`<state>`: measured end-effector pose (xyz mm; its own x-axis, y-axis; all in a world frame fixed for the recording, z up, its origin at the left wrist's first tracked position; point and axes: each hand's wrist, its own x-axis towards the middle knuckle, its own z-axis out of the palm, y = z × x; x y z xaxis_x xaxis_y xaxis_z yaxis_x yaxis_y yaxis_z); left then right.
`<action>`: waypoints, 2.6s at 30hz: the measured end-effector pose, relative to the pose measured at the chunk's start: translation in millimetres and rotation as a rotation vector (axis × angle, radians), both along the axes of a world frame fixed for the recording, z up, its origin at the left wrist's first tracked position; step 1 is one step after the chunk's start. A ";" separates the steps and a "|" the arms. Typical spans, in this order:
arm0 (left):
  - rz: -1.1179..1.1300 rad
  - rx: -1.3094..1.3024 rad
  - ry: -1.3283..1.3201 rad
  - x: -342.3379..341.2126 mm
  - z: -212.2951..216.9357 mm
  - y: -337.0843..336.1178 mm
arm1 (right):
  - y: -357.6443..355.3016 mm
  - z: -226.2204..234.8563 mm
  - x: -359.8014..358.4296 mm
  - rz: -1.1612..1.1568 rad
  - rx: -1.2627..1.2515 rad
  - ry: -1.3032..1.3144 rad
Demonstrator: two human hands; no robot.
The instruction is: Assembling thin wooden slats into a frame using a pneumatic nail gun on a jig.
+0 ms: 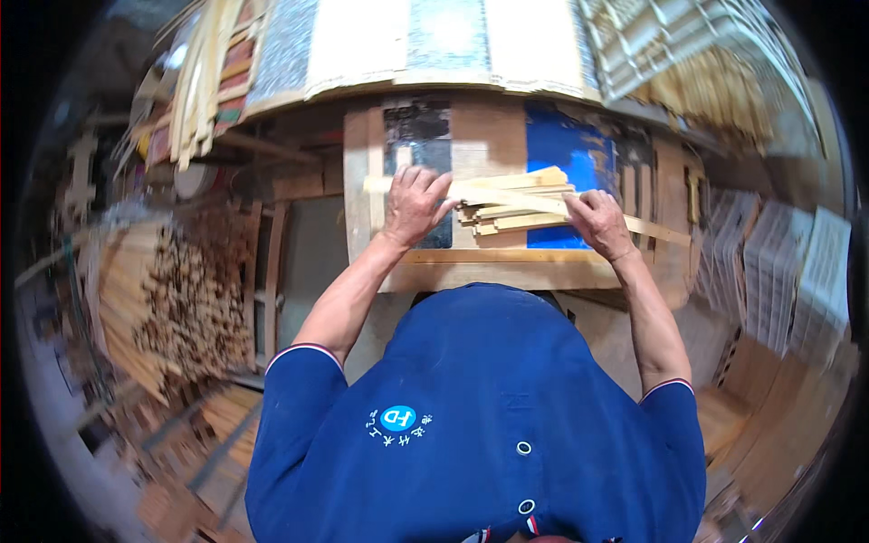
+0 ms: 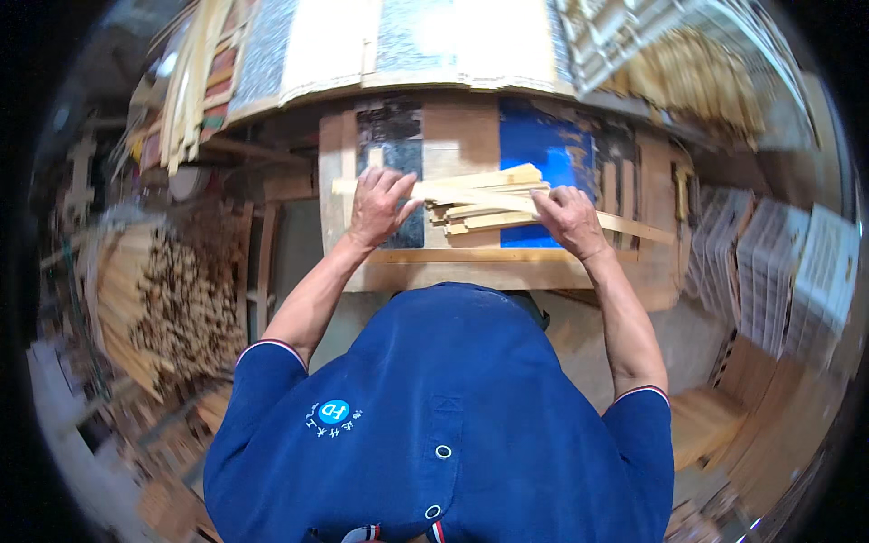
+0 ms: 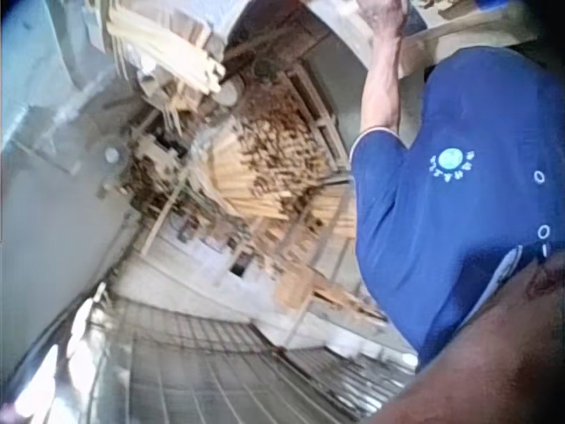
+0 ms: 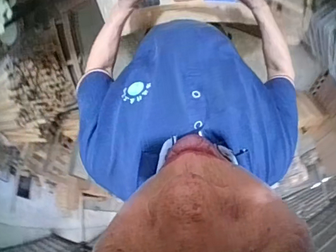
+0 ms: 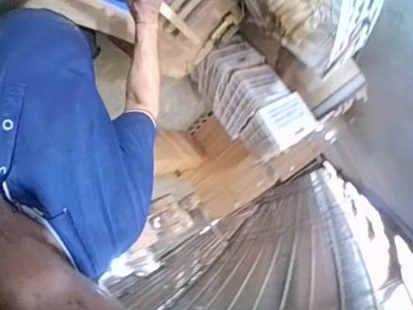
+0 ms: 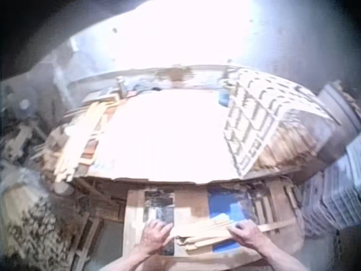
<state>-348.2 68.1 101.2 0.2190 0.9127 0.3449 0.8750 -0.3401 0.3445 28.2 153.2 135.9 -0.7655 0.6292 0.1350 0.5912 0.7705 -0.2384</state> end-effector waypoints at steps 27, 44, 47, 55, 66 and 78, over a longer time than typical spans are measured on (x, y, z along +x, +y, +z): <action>0.242 -0.109 0.111 151.2 -62.7 -42.6 | 182.8 -144.4 -19.4 -0.070 0.159 -0.126; 0.321 -0.172 0.235 178.9 -48.5 -18.7 | 120.7 -89.7 -80.6 0.209 -0.718 -0.185; 0.271 -0.189 0.228 179.2 -51.0 -11.1 | 120.8 -89.8 -60.5 0.137 -0.634 0.035; 0.187 -0.300 0.183 171.3 -37.5 -11.2 | 69.3 -42.2 87.7 -0.385 -0.494 0.427; 0.016 -0.161 0.100 170.6 -37.4 0.9 | 28.9 -121.7 177.9 -0.814 0.044 -0.039; 0.501 -0.786 -1.242 89.1 -12.3 -117.8 | 52.1 -142.9 181.8 -0.724 -0.040 -0.165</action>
<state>-259.1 -49.7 88.8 -0.2035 0.8347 -0.5118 -0.1204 0.4974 0.8591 210.0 205.4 -7.0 -0.1657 0.9860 0.0202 0.9783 0.1669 -0.1224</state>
